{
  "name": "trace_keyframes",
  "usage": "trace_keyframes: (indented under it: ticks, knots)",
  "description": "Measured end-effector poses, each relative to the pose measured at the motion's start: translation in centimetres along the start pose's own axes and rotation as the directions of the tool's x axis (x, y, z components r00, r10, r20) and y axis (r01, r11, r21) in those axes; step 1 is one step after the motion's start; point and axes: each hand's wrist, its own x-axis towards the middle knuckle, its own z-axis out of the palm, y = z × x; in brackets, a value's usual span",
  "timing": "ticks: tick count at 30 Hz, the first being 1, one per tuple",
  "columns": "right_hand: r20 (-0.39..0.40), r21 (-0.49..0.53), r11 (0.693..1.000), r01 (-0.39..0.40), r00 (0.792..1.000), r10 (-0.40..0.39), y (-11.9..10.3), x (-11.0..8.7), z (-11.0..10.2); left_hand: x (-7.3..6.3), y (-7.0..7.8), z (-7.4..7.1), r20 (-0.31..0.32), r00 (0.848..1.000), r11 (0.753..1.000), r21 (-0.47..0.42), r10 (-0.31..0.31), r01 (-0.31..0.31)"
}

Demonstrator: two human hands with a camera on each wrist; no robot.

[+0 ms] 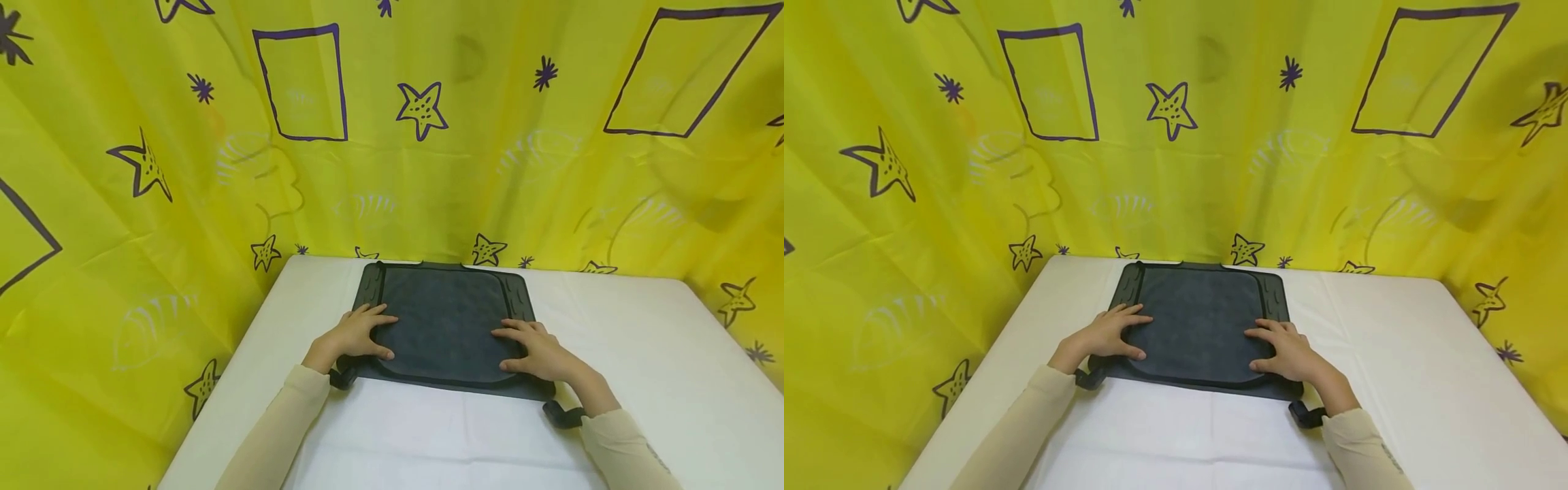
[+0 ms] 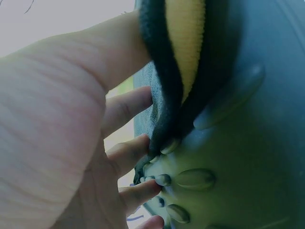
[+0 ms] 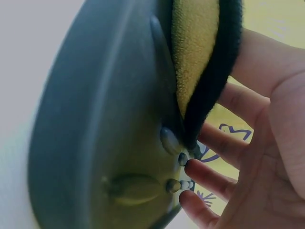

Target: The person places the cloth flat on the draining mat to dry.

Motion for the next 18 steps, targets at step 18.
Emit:
trace_keyframes:
  ticks: [18]
  knots:
    - [0.020, -0.005, 1.000, 0.004, 1.000, -0.004, 0.05, -0.04, -0.13, 0.28, -0.16, 0.23, 0.001, 1.000, 1.000, 0.010, -0.004, 0.004]
